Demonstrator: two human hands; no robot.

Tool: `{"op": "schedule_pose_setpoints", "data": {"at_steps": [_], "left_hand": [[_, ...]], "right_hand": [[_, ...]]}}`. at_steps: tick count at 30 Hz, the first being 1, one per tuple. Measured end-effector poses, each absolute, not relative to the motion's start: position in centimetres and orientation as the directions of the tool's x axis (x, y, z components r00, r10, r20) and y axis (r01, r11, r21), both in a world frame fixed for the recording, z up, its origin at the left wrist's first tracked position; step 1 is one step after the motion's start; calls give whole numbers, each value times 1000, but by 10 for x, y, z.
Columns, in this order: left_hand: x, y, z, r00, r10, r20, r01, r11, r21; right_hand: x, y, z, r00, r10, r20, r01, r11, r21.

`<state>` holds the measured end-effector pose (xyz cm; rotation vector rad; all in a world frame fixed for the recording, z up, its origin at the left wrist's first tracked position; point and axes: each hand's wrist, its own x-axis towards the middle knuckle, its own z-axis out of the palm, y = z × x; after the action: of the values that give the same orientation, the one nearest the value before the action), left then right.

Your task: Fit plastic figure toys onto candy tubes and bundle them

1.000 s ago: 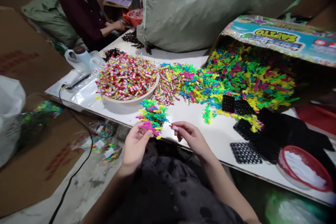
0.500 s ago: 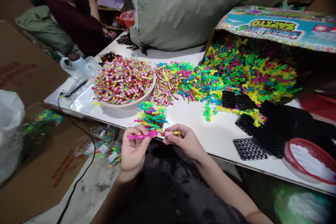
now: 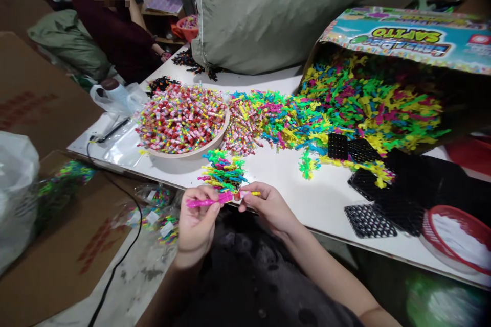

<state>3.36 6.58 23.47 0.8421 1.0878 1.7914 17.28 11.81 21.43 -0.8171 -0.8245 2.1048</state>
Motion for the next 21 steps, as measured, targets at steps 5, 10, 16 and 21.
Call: {"op": "schedule_pose_setpoints", "data": {"at_steps": [5, 10, 16, 21], "left_hand": [[34, 66, 236, -419, 905, 77, -331, -231, 915], [36, 65, 235, -414, 909, 42, -379, -214, 900], [38, 64, 235, -407, 914, -7, -452, -194, 871], [37, 63, 233, -415, 909, -45, -443, -158, 882]], "right_hand": [[172, 118, 214, -530, 792, -303, -379, -540, -751], [171, 116, 211, -523, 803, -287, -388, -524, -758], [173, 114, 213, -502, 831, -240, -353, -450, -820], [176, 113, 214, -384, 920, -77, -230, -176, -957]]}}
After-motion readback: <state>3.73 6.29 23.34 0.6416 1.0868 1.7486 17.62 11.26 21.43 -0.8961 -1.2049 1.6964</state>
